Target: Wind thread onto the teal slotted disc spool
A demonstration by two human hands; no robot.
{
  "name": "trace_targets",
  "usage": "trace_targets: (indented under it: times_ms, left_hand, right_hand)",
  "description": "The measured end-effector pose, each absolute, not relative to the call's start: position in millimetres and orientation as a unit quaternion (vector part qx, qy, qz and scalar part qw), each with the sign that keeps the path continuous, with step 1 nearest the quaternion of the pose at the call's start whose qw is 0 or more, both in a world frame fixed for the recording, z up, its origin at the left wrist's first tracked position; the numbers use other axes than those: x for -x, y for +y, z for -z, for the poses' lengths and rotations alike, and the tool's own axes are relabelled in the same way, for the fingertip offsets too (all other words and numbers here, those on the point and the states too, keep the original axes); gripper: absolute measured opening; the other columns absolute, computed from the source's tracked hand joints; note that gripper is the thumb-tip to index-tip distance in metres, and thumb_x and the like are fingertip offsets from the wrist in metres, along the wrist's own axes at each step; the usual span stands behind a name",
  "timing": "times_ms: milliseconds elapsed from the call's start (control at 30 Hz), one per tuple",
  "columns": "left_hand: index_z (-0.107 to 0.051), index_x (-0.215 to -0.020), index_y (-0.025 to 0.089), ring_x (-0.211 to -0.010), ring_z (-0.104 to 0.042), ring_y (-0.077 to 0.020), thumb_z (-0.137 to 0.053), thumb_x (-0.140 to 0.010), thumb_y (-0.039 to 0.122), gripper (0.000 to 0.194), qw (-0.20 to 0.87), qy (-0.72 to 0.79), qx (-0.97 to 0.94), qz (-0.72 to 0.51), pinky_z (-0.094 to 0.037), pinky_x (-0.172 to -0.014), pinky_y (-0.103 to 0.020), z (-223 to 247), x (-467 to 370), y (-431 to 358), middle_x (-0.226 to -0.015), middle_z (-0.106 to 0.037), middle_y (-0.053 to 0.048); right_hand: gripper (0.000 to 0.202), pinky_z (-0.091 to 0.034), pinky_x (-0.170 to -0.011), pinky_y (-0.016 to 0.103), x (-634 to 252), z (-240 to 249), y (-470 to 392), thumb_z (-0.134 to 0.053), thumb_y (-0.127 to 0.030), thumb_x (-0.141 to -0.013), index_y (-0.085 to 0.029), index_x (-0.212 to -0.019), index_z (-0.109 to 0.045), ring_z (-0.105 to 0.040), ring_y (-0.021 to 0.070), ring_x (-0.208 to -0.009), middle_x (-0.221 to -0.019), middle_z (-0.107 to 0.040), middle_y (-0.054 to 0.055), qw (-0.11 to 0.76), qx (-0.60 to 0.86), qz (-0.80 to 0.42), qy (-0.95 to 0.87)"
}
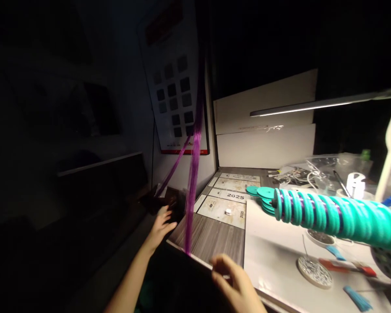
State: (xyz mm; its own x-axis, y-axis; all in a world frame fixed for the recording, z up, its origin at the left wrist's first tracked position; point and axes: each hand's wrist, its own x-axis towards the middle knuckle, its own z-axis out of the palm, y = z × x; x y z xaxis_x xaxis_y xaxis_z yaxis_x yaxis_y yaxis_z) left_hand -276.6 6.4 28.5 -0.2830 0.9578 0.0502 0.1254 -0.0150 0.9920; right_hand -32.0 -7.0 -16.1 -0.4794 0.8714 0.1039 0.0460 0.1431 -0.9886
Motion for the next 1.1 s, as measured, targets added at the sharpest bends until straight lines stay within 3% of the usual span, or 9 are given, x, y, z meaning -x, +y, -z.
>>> trace_targets:
  times_ms: [133,267,567,933,1100]
  left_hand:
    - [-0.045,-0.105,0.015,-0.080,-0.058,-0.0185,-0.066,-0.058,0.017,0.051,0.505,0.492,-0.499,-0.503,-0.044,-0.071,-0.031,-37,247,33,-0.092,-0.060,-0.008]
    - [-0.044,-0.100,0.014,-0.061,-0.057,-0.0117,-0.066,-0.054,0.010,0.050,0.518,0.461,-0.486,-0.532,-0.043,-0.063,-0.026,-25,223,26,-0.070,-0.059,0.000]
    - [-0.038,-0.110,0.015,-0.062,-0.057,-0.0119,-0.064,-0.054,0.005,0.062,0.533,0.458,-0.449,-0.553,-0.043,-0.063,-0.025,-14,212,22,-0.070,-0.060,0.000]
    - [-0.048,-0.096,0.015,-0.069,-0.055,-0.0120,-0.068,-0.050,0.006,0.052,0.543,0.446,-0.440,-0.560,-0.042,-0.065,-0.024,-11,203,23,-0.072,-0.058,0.001]
    - [-0.048,-0.098,0.014,-0.063,-0.053,-0.0096,-0.066,-0.052,0.004,0.051,0.529,0.457,-0.435,-0.567,-0.040,-0.061,-0.021,-10,197,24,-0.066,-0.056,0.003]
  right_hand:
    - [0.044,-0.042,-0.068,0.028,58,11,37,-0.057,-0.042,-0.059,-0.015,-0.093,-0.048,-0.051,0.0164,-0.075,-0.085,-0.053,0.005,0.429,0.369,-0.575,-0.591]
    - [0.044,-0.042,-0.066,0.026,77,6,50,-0.060,-0.042,-0.059,-0.015,-0.092,-0.049,-0.052,0.0140,-0.069,-0.080,-0.053,0.003,0.442,0.345,-0.591,-0.581]
    - [0.037,-0.037,-0.053,0.020,87,-1,47,-0.065,-0.046,-0.055,-0.011,-0.067,-0.057,-0.045,0.0087,-0.053,-0.059,-0.055,0.000,0.464,0.345,-0.626,-0.524]
    - [0.039,-0.034,-0.052,0.019,72,4,44,-0.068,-0.043,-0.052,-0.010,-0.072,-0.064,-0.040,0.0069,-0.051,-0.059,-0.056,0.000,0.470,0.374,-0.632,-0.490]
    - [0.040,-0.035,-0.051,0.019,71,6,42,-0.068,-0.045,-0.052,-0.012,-0.074,-0.063,-0.042,0.0064,-0.050,-0.065,-0.058,0.001,0.470,0.372,-0.654,-0.461]
